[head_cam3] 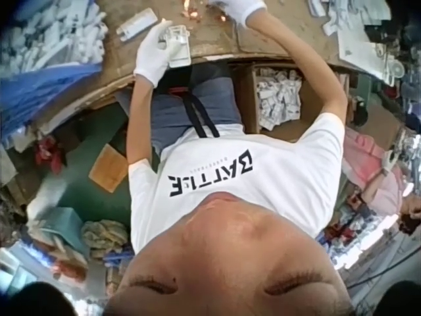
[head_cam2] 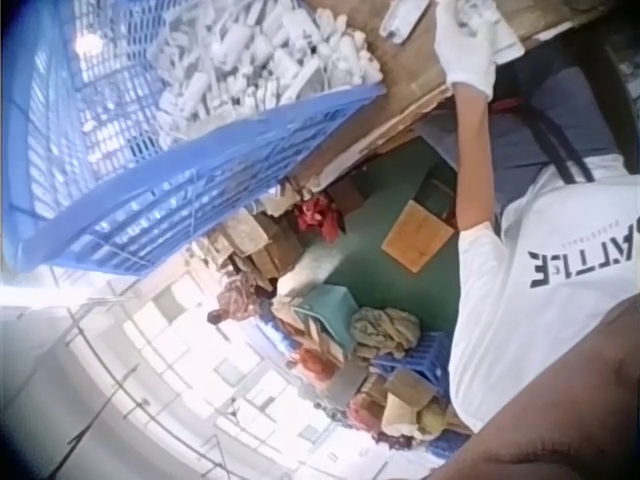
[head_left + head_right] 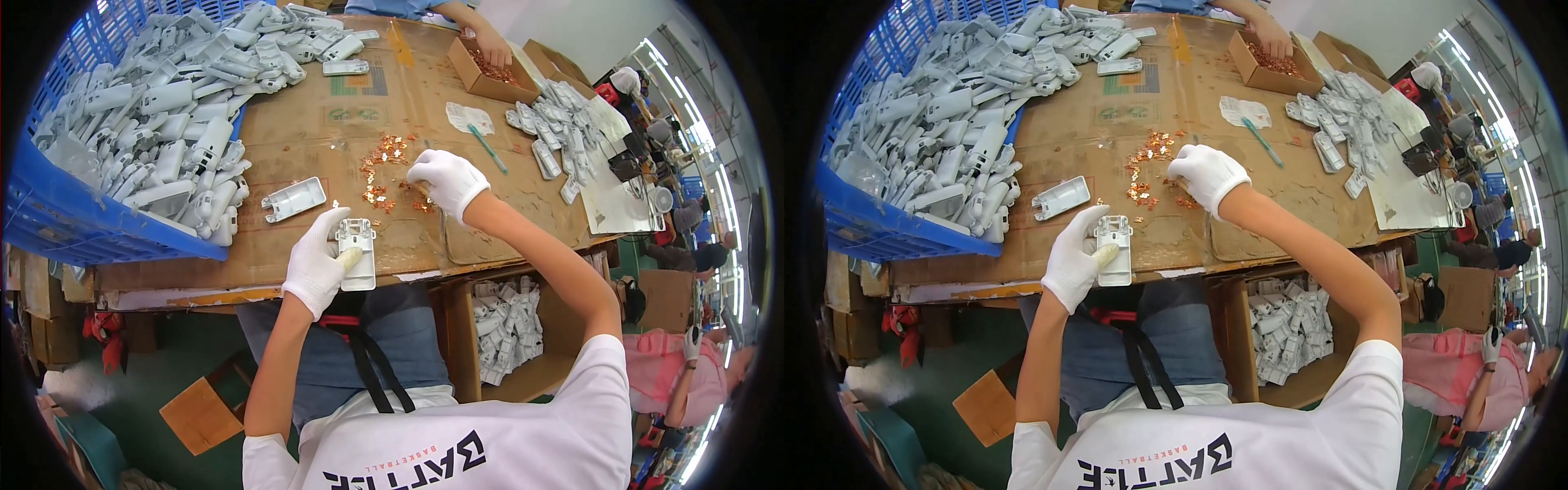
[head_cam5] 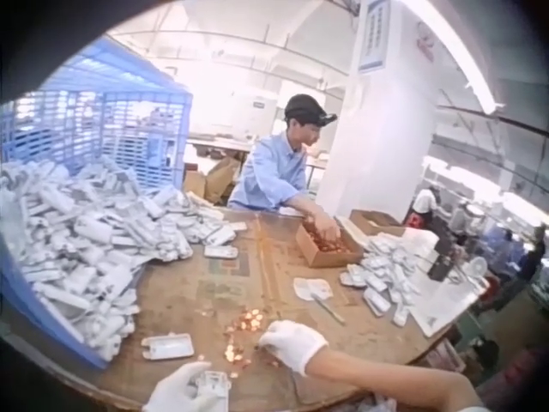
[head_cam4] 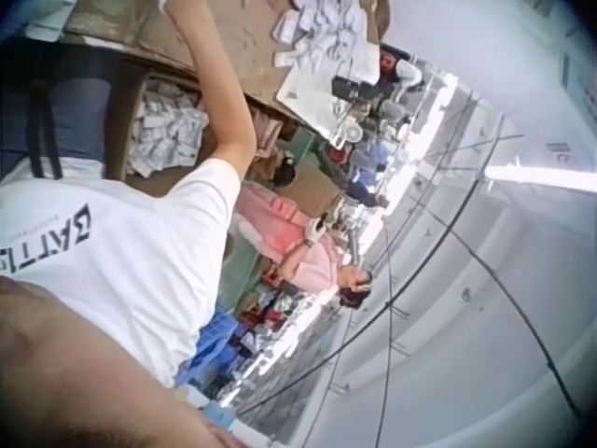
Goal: Assemble small plastic electronic components by manually inserting metal contacts into casings at a factory workbench.
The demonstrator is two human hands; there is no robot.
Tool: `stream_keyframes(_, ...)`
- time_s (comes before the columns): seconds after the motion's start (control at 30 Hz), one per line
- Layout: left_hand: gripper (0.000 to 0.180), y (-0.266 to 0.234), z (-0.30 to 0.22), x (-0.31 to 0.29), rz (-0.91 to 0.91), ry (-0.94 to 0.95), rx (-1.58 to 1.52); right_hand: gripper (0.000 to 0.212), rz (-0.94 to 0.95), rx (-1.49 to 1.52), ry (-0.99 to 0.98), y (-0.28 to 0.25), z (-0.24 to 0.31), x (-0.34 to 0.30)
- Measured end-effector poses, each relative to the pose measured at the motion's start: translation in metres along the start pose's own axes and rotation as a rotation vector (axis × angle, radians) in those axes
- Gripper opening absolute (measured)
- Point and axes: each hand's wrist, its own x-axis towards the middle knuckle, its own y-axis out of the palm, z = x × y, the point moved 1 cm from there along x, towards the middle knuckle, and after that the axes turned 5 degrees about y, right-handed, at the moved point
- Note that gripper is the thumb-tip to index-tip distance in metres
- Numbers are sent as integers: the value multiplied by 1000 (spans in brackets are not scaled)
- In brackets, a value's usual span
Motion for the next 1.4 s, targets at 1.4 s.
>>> stream_keyframes(1.4,40,15,-2,15,-105,81,381,16,472,-263,-191,3,3,49)
